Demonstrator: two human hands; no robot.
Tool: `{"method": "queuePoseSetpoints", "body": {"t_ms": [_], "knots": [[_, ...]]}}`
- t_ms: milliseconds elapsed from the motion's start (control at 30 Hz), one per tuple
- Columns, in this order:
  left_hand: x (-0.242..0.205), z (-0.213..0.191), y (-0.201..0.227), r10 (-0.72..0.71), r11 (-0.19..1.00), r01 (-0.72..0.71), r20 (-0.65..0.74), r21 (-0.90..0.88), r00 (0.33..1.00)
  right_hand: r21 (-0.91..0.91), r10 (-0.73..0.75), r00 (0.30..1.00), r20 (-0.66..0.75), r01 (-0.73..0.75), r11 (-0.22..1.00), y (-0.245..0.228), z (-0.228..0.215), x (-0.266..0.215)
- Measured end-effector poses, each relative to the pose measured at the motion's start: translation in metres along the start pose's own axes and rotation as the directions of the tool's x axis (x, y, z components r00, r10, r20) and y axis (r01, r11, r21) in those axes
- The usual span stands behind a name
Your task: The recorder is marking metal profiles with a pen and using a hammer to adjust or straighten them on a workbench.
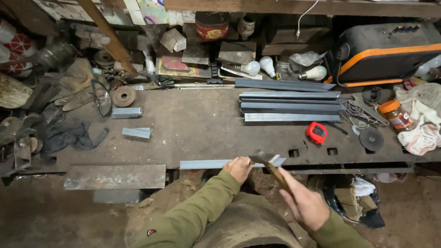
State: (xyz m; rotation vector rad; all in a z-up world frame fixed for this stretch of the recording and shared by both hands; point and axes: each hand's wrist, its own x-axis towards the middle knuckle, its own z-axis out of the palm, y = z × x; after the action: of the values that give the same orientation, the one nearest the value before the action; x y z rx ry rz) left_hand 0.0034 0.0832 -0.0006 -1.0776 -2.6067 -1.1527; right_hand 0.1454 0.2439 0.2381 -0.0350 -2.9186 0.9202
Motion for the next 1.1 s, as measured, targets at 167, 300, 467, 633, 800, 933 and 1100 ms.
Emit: {"method": "queuePoseSetpoints", "body": {"t_ms": [167, 300, 467, 633, 800, 933, 1100], "knots": [[0.004, -0.004, 0.003, 0.032, 0.999, -0.032, -0.027, -0.014, 0.999, -0.214, -0.203, 0.934, -0.293, 0.143, 0.966, 0.010, 0.006, -0.020], [-0.001, 0.000, -0.008, 0.079, 0.994, -0.081, -0.032, -0.073, 0.996, 0.049, 0.193, 0.980, -0.059, -0.190, 0.981, 0.080, 0.070, -0.036], [0.000, -0.008, 0.002, 0.123, 0.986, -0.125, -0.030, -0.107, 0.992, 0.023, 0.350, 0.914, -0.207, -0.353, 0.935, 0.098, 0.099, -0.034], [-0.001, 0.001, -0.007, 0.049, 0.998, -0.053, -0.085, -0.042, 0.995, 0.094, 0.376, 0.915, -0.144, -0.366, 0.926, 0.114, 0.150, 0.005], [0.009, -0.033, -0.004, -0.115, 0.931, 0.072, -0.098, -0.358, 0.989, 0.164, 0.364, 0.904, -0.226, -0.333, 0.928, 0.128, 0.182, 0.024], [-0.013, -0.073, -0.033, -0.259, 0.896, 0.212, -0.071, -0.390, 0.963, 0.175, 0.450, 0.853, -0.262, -0.417, 0.892, 0.121, 0.183, 0.033], [-0.026, -0.109, -0.047, -0.665, 0.489, 0.592, 0.166, -0.641, 0.728, 0.168, 0.497, 0.811, -0.309, -0.468, 0.868, 0.112, 0.186, 0.032]]}}
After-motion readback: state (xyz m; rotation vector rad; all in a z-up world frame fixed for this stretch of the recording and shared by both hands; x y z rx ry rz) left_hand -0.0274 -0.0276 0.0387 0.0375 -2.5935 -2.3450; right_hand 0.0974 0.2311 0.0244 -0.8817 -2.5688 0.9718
